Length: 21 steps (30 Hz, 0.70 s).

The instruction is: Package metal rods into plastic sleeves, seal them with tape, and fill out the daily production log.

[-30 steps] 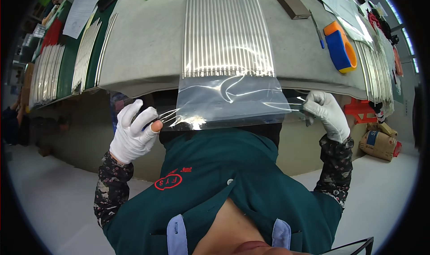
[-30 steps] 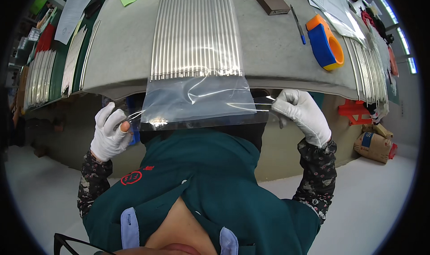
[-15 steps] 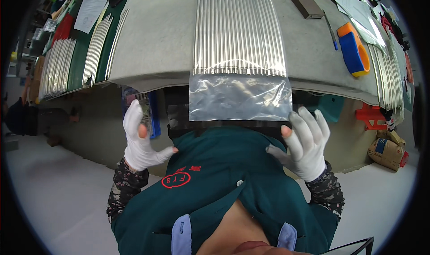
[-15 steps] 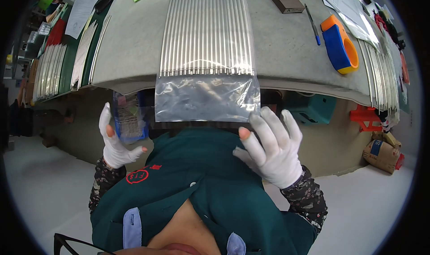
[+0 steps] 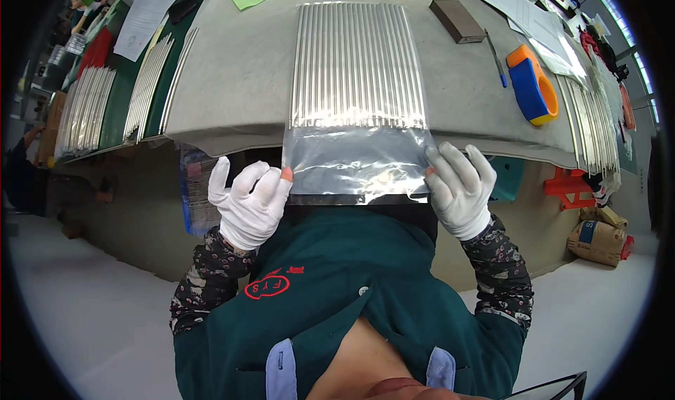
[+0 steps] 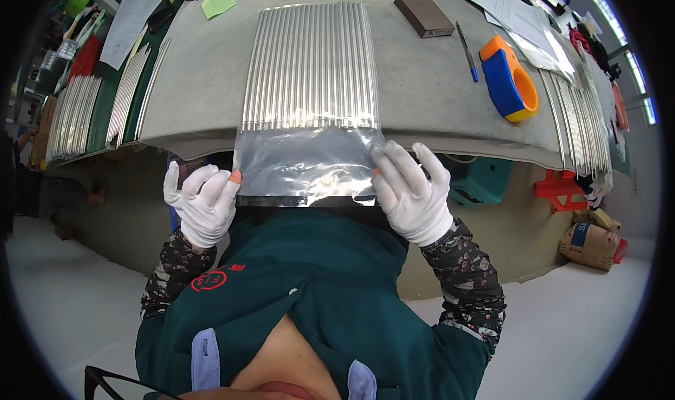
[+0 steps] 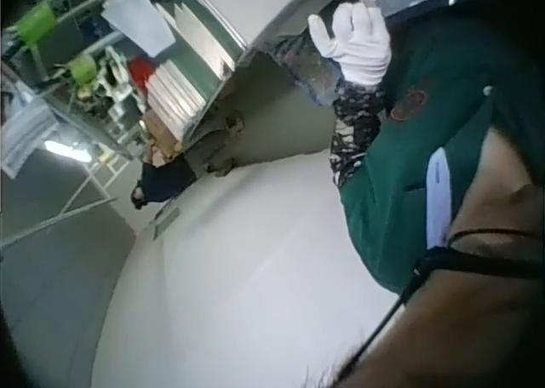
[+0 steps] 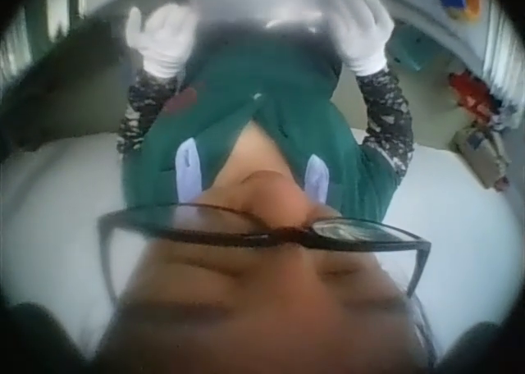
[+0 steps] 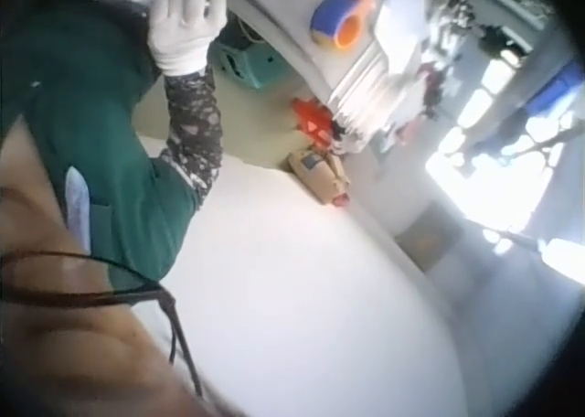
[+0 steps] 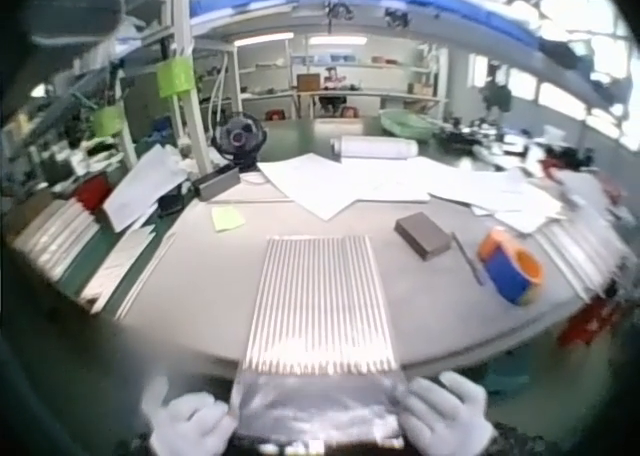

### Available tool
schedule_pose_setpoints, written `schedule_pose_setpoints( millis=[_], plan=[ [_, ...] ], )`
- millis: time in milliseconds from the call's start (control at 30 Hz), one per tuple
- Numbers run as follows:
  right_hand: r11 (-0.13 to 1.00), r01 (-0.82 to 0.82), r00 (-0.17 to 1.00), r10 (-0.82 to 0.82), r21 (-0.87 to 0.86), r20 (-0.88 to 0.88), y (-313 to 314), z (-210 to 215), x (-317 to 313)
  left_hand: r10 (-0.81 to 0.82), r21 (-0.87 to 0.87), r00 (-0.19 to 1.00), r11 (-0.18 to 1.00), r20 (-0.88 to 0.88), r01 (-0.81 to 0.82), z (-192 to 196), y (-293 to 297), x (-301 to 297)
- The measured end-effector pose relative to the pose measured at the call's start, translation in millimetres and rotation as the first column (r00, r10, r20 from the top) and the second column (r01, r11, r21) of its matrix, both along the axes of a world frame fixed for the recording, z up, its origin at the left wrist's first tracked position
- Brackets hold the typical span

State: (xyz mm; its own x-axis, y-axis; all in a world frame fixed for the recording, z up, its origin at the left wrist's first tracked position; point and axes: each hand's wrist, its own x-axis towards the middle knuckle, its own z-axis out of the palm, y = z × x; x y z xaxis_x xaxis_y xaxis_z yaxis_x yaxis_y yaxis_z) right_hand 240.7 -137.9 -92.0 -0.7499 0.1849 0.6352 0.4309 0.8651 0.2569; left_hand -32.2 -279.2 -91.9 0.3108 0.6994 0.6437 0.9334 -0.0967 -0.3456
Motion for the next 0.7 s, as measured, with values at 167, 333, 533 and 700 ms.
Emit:
schedule_pose_setpoints(
  millis=[167, 333, 533, 700],
  plan=[
    [0.997, -0.043, 0.999, 0.045, -0.063, 0.028, -4.2, 9.5, 3.0, -0.083, -0.046, 0.997, 0.995, 0.008, 0.083, 7.8, -3.5, -2.8],
    [0.962, -0.049, 0.995, 0.07, -0.268, 0.068, -23.2, 20.7, 9.9, -0.086, -0.163, 0.995, 0.982, 0.055, 0.094, 21.3, -24.4, 4.7],
    [0.828, -0.042, 0.966, 0.177, -0.56, 0.189, -19.3, 61.5, 12.6, -0.11, -0.227, 0.973, 0.961, 0.201, 0.156, 50.3, -27.6, -1.4],
    [0.621, 0.04, 0.972, 0.156, -0.783, 0.174, -6.3, 80.8, 6.7, -0.066, -0.35, 0.905, 0.908, 0.419, 0.229, 76.4, -7.9, -14.1]
  ],
)
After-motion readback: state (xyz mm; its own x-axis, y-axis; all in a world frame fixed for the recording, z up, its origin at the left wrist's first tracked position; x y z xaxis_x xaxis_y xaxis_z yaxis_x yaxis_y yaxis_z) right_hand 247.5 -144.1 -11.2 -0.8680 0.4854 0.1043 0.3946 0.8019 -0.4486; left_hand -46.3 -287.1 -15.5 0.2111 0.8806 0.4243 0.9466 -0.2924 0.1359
